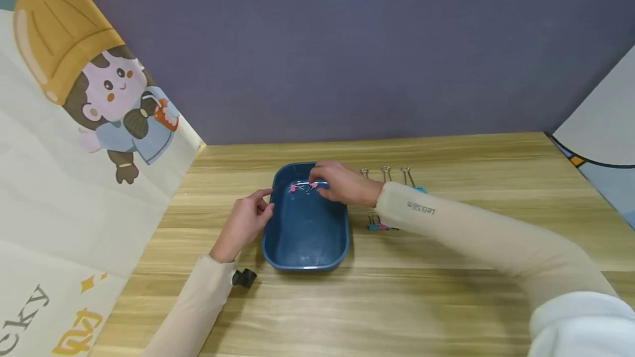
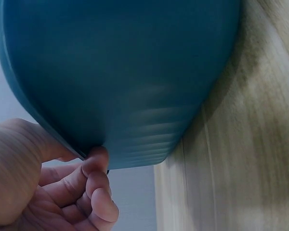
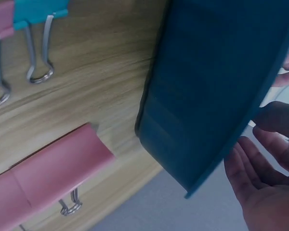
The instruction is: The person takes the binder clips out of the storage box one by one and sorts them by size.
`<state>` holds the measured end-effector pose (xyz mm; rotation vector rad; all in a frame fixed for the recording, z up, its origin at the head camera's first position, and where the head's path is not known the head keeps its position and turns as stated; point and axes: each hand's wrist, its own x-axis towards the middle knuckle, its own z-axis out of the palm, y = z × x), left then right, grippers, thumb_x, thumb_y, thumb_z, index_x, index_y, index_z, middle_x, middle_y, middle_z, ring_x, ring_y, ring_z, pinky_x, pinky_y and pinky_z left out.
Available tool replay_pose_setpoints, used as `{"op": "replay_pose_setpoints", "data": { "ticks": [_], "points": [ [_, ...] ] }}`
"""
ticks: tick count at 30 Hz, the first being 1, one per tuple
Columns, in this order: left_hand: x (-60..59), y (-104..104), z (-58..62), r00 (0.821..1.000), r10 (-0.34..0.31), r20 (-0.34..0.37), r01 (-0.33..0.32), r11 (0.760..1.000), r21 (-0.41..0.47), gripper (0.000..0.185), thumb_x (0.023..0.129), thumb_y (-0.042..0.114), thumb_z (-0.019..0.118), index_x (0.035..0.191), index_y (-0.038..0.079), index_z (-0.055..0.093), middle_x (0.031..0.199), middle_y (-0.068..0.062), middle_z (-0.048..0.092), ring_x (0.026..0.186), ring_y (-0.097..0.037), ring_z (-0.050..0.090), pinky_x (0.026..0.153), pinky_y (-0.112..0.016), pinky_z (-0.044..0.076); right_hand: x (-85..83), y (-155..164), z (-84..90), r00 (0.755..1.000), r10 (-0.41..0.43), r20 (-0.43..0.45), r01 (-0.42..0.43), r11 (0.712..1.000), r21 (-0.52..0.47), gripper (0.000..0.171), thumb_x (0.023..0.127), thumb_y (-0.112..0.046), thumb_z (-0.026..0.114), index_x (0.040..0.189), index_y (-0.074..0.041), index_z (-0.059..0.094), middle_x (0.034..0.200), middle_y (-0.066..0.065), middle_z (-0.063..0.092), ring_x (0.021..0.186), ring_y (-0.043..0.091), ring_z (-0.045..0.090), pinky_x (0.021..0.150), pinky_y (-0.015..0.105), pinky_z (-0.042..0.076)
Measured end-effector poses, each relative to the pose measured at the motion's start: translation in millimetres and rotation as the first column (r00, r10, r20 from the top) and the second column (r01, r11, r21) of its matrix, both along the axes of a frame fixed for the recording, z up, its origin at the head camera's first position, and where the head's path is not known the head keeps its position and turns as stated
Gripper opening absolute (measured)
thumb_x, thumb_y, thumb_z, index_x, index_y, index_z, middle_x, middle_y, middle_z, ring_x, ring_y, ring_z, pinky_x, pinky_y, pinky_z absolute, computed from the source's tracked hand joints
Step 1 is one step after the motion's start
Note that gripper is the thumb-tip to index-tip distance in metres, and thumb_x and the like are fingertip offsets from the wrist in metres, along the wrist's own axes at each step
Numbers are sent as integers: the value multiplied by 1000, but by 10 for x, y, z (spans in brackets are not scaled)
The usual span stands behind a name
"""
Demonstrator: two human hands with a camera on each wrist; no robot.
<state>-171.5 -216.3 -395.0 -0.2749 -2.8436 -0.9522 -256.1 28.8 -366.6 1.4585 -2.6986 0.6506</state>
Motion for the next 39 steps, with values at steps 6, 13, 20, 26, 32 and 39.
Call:
{"op": "replay_pose_setpoints", "data": {
  "ticks": [6,13,20,26,32,39],
  "points": [
    [0,7,8,1000,7,2,-7,1000,-2,36,89,7,63,123,-4,58,69,-2,57,56,-15,51,52,-27,47,-121,-127,-91,1000,20,0,-20,998,56,22,85,-4,67,107,-3,66,103,12,59,92,24,57,79,34,49],
    [-4,4,-1,1000,4,3,-4,1000,3,36,89,7,63,123,-4,58,69,-2,57,56,-14,51,52,-26,47,-222,-272,-140,999,6,42,-14,979,205,27,81,5,60,107,-2,66,101,11,59,92,22,56,84,35,46],
    [-8,5,-3,1000,-3,5,3,1000,9,35,89,7,63,123,-3,58,69,-2,58,56,-13,52,53,-27,47,-251,-341,-156,999,-2,50,-12,963,269,29,82,6,60,108,-3,66,101,8,60,97,22,57,87,34,46],
    [-3,2,8,1000,-1,15,1,1000,9,36,89,7,63,123,-4,58,69,-2,57,56,-13,52,52,-27,47,-251,-381,-174,998,-15,59,-3,954,300,32,80,11,57,108,-2,67,106,10,62,101,23,58,89,34,46],
    [0,9,16,1000,6,23,-7,1000,7,36,89,7,63,124,-3,57,70,-3,58,56,-14,52,53,-27,47,-216,-404,-187,998,-18,58,0,955,296,30,79,13,58,101,-3,68,98,8,63,94,21,58,84,33,47],
    [1,14,20,1000,11,12,-11,1000,-1,36,89,7,62,123,-3,58,70,-2,58,56,-13,52,54,-27,47,-209,-421,-251,999,-16,45,4,966,257,20,77,11,58,85,-5,67,78,0,58,75,16,55,71,30,47]
  ]
}}
